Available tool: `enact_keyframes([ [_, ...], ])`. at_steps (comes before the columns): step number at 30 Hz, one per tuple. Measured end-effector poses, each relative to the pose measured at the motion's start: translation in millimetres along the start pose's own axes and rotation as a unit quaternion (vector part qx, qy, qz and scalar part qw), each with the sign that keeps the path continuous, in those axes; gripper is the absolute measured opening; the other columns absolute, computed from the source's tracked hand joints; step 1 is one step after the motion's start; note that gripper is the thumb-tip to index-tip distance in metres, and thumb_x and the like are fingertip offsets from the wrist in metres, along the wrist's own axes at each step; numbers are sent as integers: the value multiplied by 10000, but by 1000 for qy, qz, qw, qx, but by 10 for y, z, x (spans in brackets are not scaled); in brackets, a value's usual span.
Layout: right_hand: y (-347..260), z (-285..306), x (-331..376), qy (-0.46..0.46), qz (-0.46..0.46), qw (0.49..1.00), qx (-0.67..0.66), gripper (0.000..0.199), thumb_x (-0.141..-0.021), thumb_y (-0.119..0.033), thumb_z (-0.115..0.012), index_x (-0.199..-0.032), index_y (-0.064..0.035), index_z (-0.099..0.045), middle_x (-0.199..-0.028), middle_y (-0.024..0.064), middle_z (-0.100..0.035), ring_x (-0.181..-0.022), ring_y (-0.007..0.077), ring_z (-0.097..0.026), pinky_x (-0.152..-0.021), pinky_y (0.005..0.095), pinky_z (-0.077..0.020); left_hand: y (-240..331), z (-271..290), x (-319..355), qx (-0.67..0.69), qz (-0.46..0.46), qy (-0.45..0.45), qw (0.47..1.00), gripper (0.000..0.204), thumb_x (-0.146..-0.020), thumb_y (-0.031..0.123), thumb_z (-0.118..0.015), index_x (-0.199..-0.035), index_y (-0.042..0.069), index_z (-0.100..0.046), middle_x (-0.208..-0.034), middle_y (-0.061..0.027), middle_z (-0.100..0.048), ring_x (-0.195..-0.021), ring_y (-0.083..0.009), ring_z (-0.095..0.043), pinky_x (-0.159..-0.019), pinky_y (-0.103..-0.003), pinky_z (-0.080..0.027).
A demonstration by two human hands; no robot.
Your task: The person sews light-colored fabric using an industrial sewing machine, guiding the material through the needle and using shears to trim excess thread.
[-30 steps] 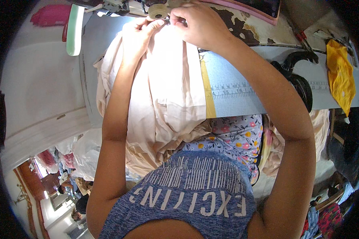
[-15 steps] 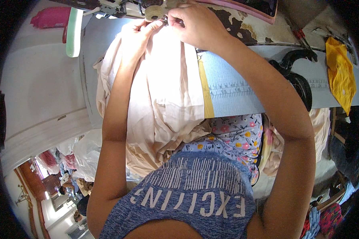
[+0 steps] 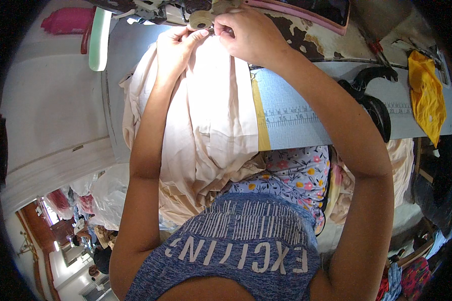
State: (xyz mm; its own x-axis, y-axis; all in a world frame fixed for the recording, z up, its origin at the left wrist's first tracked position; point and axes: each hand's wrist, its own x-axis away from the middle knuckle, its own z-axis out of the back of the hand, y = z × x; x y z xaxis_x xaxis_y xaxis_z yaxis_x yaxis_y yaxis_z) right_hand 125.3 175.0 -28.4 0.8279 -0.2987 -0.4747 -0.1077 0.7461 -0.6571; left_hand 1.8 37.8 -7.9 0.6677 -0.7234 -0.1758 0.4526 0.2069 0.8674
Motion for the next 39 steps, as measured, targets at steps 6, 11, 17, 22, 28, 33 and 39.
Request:
enact_keyframes([
  [6, -17, -3, -14, 5, 2, 1000, 15, 118, -825, -160, -611, -882, -57, -619, -801, 109, -636, -731, 265, -613, -660, 346, -466, -4, -9, 15, 42, -9, 3, 999, 139, -767, 116, -744, -776, -3, -671, -595, 62, -498, -571, -18, -412, -535, -180, -353],
  [11, -40, -47, -56, 45, 7, 999, 15, 150, -788, -182, -607, -867, -59, -641, -724, 111, -651, -659, 278, -633, -615, 380, -489, -35, -29, 8, 58, -5, 9, 998, 111, -770, 85, -732, -786, -8, -674, -607, 56, -517, -581, -17, -430, -550, -172, -370],
  [17, -24, -115, -76, 76, 19, 995, 61, 166, -783, -219, -624, -817, -57, -632, -699, 126, -637, -645, 299, -626, -603, 397, -494, -38, -15, 11, 51, -7, 10, 999, 90, -762, 57, -724, -791, -11, -673, -615, 52, -526, -584, -18, -450, -554, -172, -390],
  [22, -25, -151, -93, 66, 17, 996, 60, 200, -778, -238, -632, -771, -39, -615, -693, 145, -621, -663, 326, -619, -599, 418, -492, -34, -22, 15, 37, -8, 20, 999, 103, -757, 59, -728, -783, -20, -668, -605, 47, -516, -581, -24, -459, -546, -185, -405],
  [28, -20, -137, -79, 46, 3, 993, 110, 161, -810, -197, -641, -908, -71, -649, -758, 95, -659, -650, 226, -635, -585, 323, -482, 27, -31, 16, 43, 5, 16, 999, 124, -746, 66, -737, -752, -33, -663, -582, 30, -509, -578, -32, -476, -539, -193, -419],
  [33, -56, -149, -91, 13, -26, 993, 117, 173, -820, -229, -629, -913, -84, -650, -722, 100, -642, -589, 218, -605, -539, 325, -453, -54, -7, -2, 16, -15, 16, 1000, 127, -746, 73, -736, -785, -38, -688, -616, -9, -603, -568, -40, -525, -522, -195, -430],
  [39, -71, -111, -103, 21, -43, 996, 80, 153, -809, -207, -625, -846, -60, -644, -683, 129, -608, -554, 239, -578, -523, 345, -432, -13, 39, -1, -116, -45, -12, 992, 217, -750, 141, -735, -877, -29, -690, -625, -42, -618, -578, -59, -557, -533, -209, -451],
])
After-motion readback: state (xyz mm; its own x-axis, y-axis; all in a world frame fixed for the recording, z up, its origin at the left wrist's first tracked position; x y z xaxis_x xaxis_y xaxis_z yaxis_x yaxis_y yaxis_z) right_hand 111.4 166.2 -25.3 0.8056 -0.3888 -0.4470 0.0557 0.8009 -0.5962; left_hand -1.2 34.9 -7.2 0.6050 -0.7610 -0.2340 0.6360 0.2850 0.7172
